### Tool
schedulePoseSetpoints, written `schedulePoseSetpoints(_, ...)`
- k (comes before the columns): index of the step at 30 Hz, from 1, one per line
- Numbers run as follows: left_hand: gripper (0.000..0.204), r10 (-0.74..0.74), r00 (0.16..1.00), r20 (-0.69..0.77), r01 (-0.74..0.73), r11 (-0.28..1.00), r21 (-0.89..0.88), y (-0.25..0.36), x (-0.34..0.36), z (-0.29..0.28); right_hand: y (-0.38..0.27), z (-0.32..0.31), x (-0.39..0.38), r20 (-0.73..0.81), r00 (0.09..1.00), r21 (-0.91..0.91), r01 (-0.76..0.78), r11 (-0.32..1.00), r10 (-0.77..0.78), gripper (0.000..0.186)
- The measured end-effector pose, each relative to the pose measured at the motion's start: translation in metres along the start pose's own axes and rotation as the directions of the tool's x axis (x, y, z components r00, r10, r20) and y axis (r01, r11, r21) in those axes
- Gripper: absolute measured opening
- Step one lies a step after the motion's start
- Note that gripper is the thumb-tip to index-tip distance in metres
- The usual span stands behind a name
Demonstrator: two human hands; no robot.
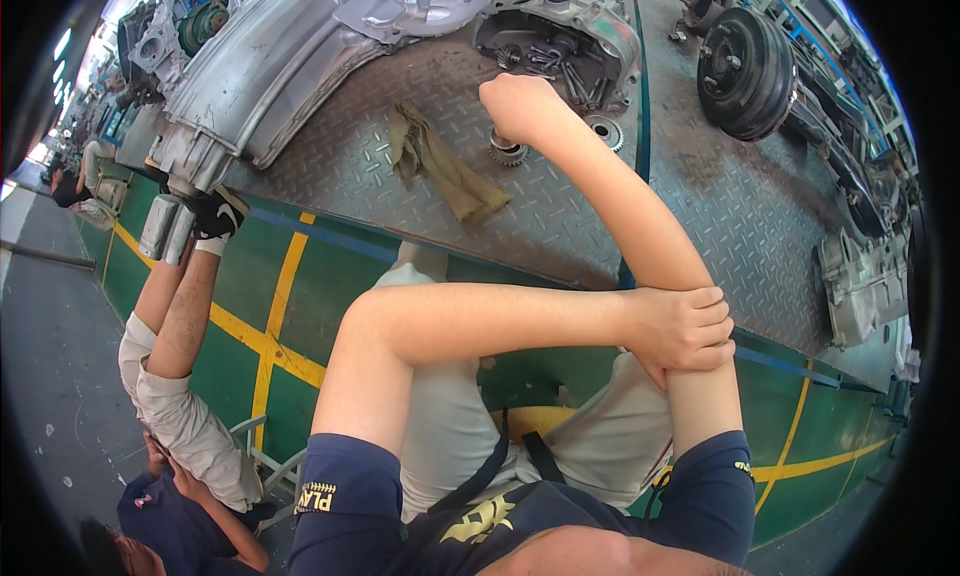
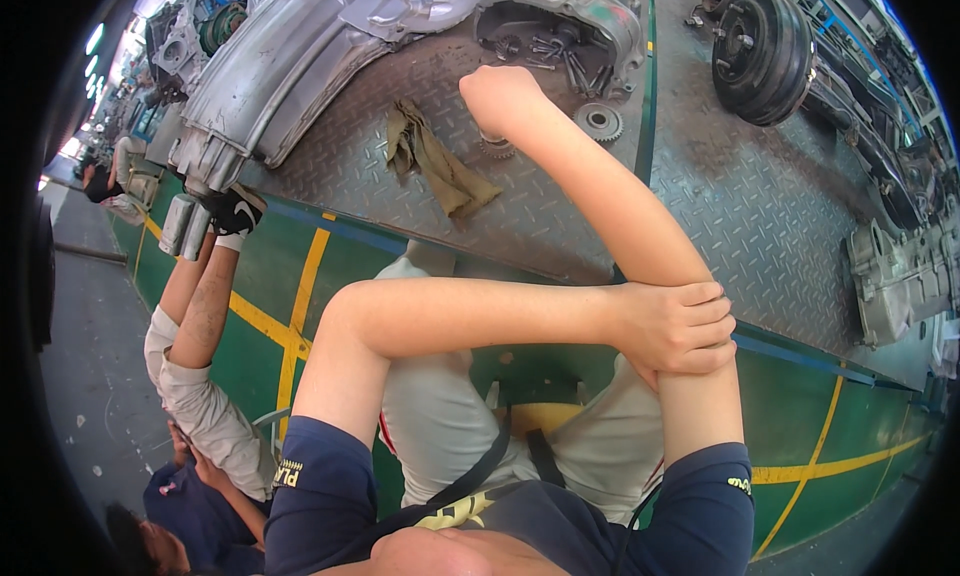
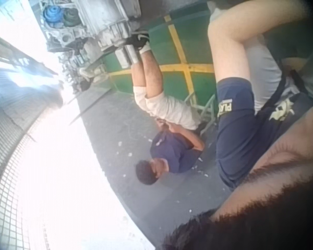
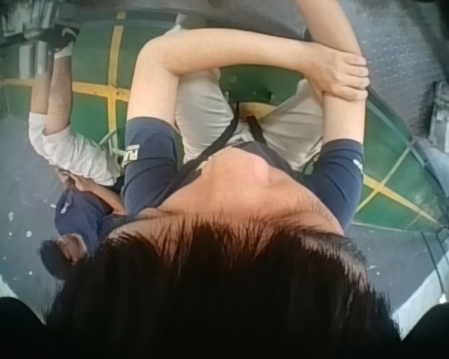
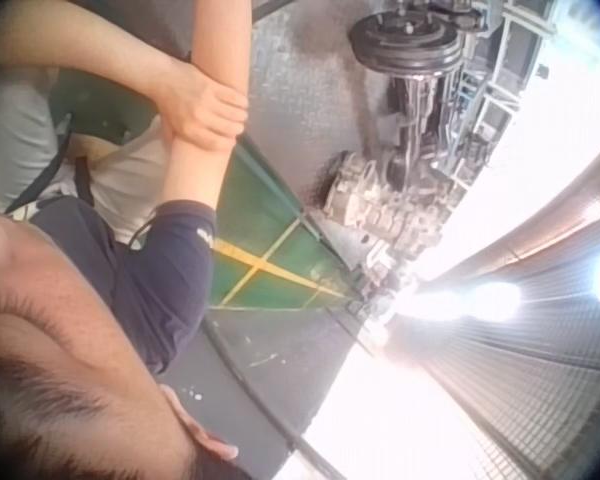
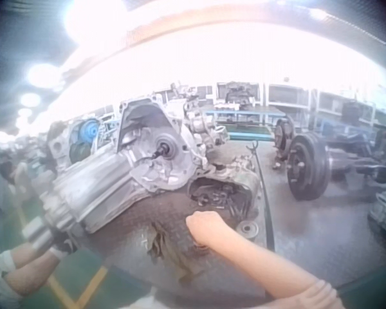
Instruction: The person holds and turns small metal gears and components next to a disassembled transmission on a metal workbench.
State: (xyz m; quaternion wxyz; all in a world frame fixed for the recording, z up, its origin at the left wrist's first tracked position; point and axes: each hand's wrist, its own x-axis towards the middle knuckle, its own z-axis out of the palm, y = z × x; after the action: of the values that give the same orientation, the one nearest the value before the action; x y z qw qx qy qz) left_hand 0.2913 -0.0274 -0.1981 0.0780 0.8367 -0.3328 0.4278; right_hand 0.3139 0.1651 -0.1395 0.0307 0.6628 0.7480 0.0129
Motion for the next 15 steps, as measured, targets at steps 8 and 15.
schedulePoseSetpoints(8, 0.078, -0.004, 1.000, 0.004, 0.004, 1.000, -0.002, -0.0008, -0.0011, -0.0006, 0.0001, -0.0006, 0.0003, -0.017, 1.000, 0.008, 0.018, 1.000, -0.018, 0.018)
schedulePoseSetpoints(15, 0.082, 0.002, 1.000, 0.012, -0.002, 1.000, 0.000, -0.0001, 0.0018, 0.0014, 0.0032, 0.0035, -0.0011, -0.040, 0.999, 0.013, 0.024, 1.000, -0.024, 0.017)
